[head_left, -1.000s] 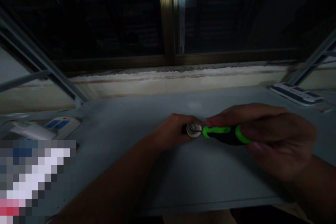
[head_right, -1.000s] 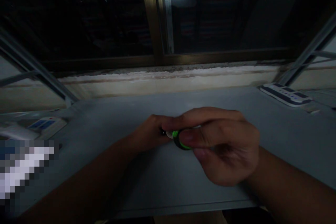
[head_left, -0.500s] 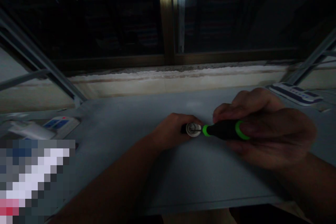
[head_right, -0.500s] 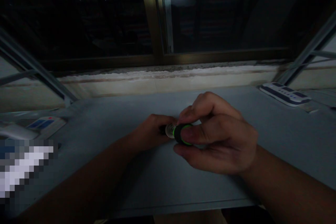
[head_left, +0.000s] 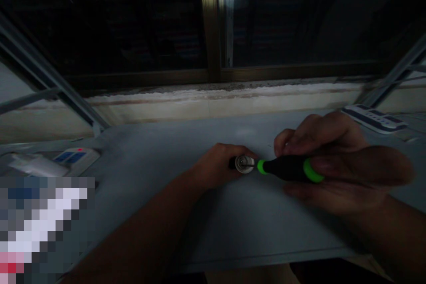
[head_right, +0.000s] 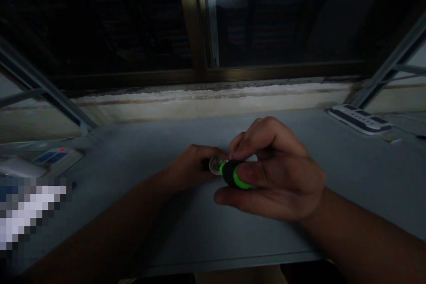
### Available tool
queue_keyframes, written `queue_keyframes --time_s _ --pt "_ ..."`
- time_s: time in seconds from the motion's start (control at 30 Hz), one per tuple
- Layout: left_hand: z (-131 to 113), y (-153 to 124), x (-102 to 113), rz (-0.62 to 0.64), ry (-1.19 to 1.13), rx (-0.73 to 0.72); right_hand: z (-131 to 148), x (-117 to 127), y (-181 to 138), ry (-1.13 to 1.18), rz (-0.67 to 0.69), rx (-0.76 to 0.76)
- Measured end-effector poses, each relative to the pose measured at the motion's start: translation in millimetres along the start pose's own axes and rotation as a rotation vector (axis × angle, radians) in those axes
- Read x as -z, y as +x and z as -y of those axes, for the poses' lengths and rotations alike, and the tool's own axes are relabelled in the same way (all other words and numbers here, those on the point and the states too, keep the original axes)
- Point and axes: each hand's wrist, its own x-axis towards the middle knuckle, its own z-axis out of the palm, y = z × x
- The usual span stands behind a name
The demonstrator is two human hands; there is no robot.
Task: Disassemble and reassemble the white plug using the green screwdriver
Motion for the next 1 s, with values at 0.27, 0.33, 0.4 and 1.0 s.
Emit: queue_keyframes --time_s 0.27,0.33,0.4,1.0 --pt "2 1 0 -0.036 -0.017 -0.034 9 -6 5 -0.003 0.062 0.003" --pt "2 0 0 -0.039 -0.035 -0.018 6 -6 4 -0.003 0.042 0.024" --pt "2 0 0 -0.035 -0.047 -0.007 3 -4 1 0.027 0.022 -0.029" --pt "-1 1 -1 -0.052 0.033 -0.067 -12 -6 4 -0.168 -0.146 0.044"
